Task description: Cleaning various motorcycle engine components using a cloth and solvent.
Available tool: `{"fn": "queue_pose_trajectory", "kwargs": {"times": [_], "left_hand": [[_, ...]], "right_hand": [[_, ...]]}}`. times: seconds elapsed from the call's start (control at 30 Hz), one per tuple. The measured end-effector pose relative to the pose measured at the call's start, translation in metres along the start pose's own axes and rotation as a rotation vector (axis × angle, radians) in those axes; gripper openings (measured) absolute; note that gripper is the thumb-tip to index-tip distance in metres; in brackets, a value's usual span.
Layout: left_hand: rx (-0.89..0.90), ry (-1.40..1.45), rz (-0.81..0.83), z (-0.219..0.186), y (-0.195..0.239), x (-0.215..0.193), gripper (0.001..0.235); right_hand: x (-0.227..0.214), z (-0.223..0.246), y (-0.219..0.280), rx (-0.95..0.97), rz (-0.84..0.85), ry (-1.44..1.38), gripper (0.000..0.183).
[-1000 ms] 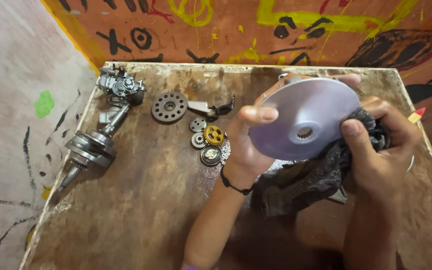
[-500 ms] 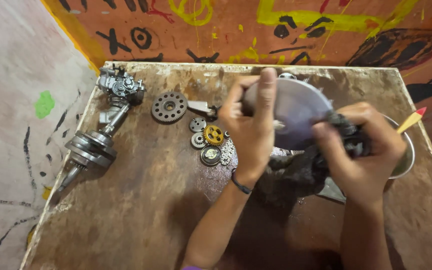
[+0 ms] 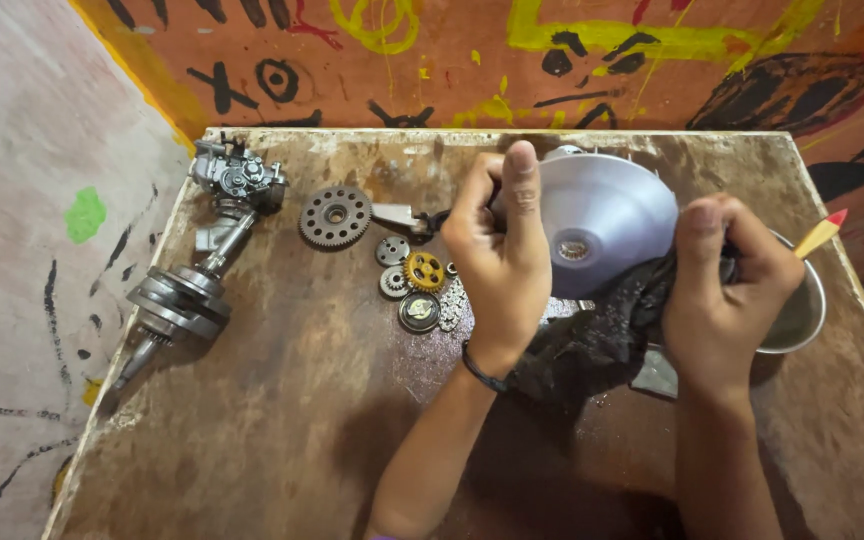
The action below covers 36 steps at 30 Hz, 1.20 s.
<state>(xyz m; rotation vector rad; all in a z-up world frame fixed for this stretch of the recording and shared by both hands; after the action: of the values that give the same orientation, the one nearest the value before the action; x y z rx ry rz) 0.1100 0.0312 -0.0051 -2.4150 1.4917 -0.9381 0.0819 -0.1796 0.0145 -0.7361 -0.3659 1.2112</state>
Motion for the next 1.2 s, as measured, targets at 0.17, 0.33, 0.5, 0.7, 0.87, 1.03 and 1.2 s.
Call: {"fn": "queue_pose_trajectory", "kwargs": {"times": [0.17, 0.33, 0.5, 0.7, 0.87, 1.03, 1.2], "left_hand": [[0.116, -0.003, -0.02, -0.019, -0.005, -0.005, 0.045], [0.192, -0.088, -0.044, -0.023, -0.002, -0.007, 0.049], [0.154, -0.396, 0.161, -0.025, 0.013, 0.028, 0.033], [0.271, -0.422, 0.218, -0.042, 0.02, 0.03, 0.024], [0.28, -0.389, 0.285, -0.045, 0.023, 0.035, 0.019], [0.317, -0.393, 0.346, -0.045, 0.03, 0.046, 0.023], [0.237, -0.176, 0.248, -0.039, 0.017, 0.028, 0.04]], "right_hand": [[-0.012, -0.02, -0.01, 0.134, -0.074, -0.043, 0.04], [-0.028, -0.03, 0.001, 0.102, -0.145, -0.313, 0.039], [0.004, 0.048, -0.012, -0.212, -0.044, -0.051, 0.032], [0.048, 0.09, -0.014, -0.376, 0.26, 0.325, 0.039], [0.005, 0.014, 0.0, -0.092, 0.086, 0.352, 0.03], [-0.019, -0.016, 0.003, -0.015, -0.015, 0.318, 0.047], [-0.07, -0.051, -0.006, 0.04, -0.34, -0.378, 0.034]]}}
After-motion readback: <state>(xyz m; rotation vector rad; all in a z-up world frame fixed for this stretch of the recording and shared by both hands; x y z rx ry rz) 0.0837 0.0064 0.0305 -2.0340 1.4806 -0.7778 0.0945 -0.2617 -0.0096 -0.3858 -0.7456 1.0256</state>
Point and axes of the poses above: each hand's wrist, its own y-axis away from the middle knuckle, its own x-axis out of the palm, z = x × y, the point moved 10 cm from there along -y, towards the middle knuckle, and after that the axes turned 2 degrees about -z, right-handed, at the moved point
